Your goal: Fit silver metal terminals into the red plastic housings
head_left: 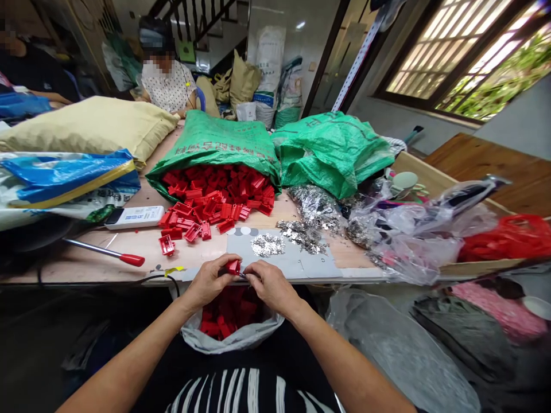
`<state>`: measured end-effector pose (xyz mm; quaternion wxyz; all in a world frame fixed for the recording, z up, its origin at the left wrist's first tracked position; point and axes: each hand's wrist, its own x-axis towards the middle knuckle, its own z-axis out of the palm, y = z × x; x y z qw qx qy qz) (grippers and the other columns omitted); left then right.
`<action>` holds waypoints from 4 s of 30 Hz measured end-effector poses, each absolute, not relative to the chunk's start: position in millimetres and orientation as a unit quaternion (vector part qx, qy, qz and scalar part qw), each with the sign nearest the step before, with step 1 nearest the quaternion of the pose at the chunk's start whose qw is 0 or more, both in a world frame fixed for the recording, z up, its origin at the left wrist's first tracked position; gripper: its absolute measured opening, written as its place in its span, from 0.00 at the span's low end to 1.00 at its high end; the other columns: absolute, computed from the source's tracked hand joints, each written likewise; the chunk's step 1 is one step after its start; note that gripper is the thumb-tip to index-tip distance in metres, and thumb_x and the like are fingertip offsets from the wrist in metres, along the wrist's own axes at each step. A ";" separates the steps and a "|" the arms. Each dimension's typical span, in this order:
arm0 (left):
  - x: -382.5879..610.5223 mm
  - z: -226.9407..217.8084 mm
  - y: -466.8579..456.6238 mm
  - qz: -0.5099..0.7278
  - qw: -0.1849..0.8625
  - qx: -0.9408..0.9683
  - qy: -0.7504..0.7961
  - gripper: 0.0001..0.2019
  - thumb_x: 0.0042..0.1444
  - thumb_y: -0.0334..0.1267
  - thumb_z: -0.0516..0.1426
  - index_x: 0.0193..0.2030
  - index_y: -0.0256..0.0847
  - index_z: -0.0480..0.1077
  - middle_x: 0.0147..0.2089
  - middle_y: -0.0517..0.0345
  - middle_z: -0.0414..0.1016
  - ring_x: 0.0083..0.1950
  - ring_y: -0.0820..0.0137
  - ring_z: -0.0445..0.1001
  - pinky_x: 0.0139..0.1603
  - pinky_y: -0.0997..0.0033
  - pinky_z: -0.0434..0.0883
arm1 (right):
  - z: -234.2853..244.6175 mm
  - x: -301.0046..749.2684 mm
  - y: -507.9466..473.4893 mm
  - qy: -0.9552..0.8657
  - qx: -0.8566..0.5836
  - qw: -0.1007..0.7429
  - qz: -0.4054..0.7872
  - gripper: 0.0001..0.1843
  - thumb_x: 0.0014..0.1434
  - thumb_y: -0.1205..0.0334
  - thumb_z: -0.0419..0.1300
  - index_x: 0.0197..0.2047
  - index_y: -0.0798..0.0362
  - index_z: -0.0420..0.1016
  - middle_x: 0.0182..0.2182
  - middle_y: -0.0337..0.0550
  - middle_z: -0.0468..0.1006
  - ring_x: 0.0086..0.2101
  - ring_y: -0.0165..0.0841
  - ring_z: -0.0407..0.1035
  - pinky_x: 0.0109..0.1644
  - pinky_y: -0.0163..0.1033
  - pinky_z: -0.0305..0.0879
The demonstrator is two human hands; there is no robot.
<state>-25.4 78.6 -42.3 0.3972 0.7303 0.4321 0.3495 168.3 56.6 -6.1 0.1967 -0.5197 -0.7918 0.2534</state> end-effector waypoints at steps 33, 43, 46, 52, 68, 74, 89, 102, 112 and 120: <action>-19.8 -39.4 67.5 0.376 0.370 0.716 0.458 0.14 0.52 0.32 0.58 0.47 0.43 0.70 0.43 0.58 0.77 0.43 0.68 0.75 0.47 0.69 0.70 | -5.0 167.8 55.1 -0.784 -0.526 0.181 0.275 0.09 0.62 0.67 0.53 0.42 0.51 0.74 0.37 0.42 0.74 0.39 0.32 0.68 0.44 0.35 0.61; -12.5 -11.7 46.8 0.492 0.601 0.470 0.421 0.08 0.54 0.37 0.59 0.42 0.42 0.68 0.39 0.60 0.75 0.41 0.72 0.73 0.46 0.71 0.70 | 1.7 175.7 29.3 -0.738 -0.465 0.283 0.398 0.14 0.65 0.64 0.48 0.54 0.50 0.63 0.26 0.34 0.70 0.29 0.28 0.65 0.38 0.33 0.60; -7.6 -3.9 40.9 0.504 0.715 0.328 0.357 0.05 0.56 0.37 0.58 0.32 0.40 0.66 0.35 0.60 0.76 0.38 0.74 0.75 0.45 0.72 0.71 | 8.7 173.9 25.2 -0.754 -0.448 0.265 0.400 0.22 0.65 0.62 0.49 0.62 0.48 0.56 0.22 0.30 0.66 0.24 0.27 0.60 0.33 0.31 0.57; -1.7 4.8 30.3 0.490 0.792 0.134 0.338 0.04 0.59 0.29 0.53 0.34 0.36 0.69 0.35 0.54 0.78 0.38 0.70 0.78 0.48 0.68 0.73 | 18.3 171.3 23.1 -0.770 -0.449 0.264 0.369 0.20 0.66 0.57 0.49 0.60 0.48 0.62 0.26 0.34 0.71 0.27 0.29 0.64 0.33 0.31 0.57; 6.8 16.2 23.3 0.496 0.805 -0.004 0.324 0.13 0.63 0.28 0.48 0.33 0.27 0.73 0.33 0.43 0.80 0.36 0.64 0.80 0.43 0.63 0.77 | 23.2 170.4 22.5 -0.780 -0.436 0.280 0.350 0.16 0.66 0.58 0.49 0.56 0.48 0.65 0.39 0.40 0.78 0.38 0.33 0.72 0.43 0.34 0.63; 8.2 16.7 23.2 0.515 0.795 -0.003 0.321 0.13 0.62 0.25 0.49 0.32 0.28 0.73 0.33 0.46 0.80 0.33 0.68 0.80 0.43 0.66 0.77 | 16.0 164.8 22.6 -0.763 -0.460 0.308 0.334 0.15 0.67 0.56 0.48 0.52 0.48 0.68 0.39 0.41 0.77 0.36 0.32 0.71 0.41 0.33 0.61; -14.5 -2.4 24.7 0.507 0.662 0.332 0.440 0.09 0.47 0.36 0.64 0.36 0.39 0.73 0.41 0.55 0.77 0.45 0.69 0.73 0.52 0.69 0.67 | -14.9 179.9 31.4 -0.617 -0.495 0.382 0.478 0.23 0.64 0.46 0.47 0.47 0.55 0.72 0.18 0.32 0.56 0.21 0.27 0.52 0.25 0.32 0.49; -59.7 -16.0 74.1 0.466 0.141 0.641 0.593 0.17 0.56 0.41 0.54 0.52 0.38 0.66 0.53 0.44 0.70 0.57 0.58 0.67 0.59 0.57 0.62 | -12.5 238.5 66.6 -0.667 -0.694 0.250 0.103 0.10 0.60 0.62 0.52 0.43 0.51 0.72 0.39 0.44 0.76 0.39 0.35 0.70 0.42 0.37 0.62; -85.3 -21.0 102.1 0.156 -0.101 0.675 0.715 0.23 0.58 0.41 0.49 0.58 0.31 0.66 0.59 0.35 0.67 0.66 0.42 0.51 0.62 0.31 0.39 | -9.6 268.6 84.8 -0.609 -0.757 0.233 0.048 0.10 0.60 0.65 0.54 0.44 0.52 0.73 0.42 0.45 0.75 0.42 0.35 0.70 0.43 0.37 0.62; -84.9 -25.7 97.3 0.162 -0.069 0.704 0.688 0.15 0.59 0.39 0.49 0.47 0.37 0.72 0.60 0.38 0.66 0.59 0.50 0.65 0.64 0.33 0.36 | -4.4 297.9 82.7 -0.586 -0.781 0.216 0.015 0.10 0.61 0.64 0.53 0.42 0.52 0.73 0.41 0.45 0.76 0.40 0.35 0.70 0.42 0.37 0.60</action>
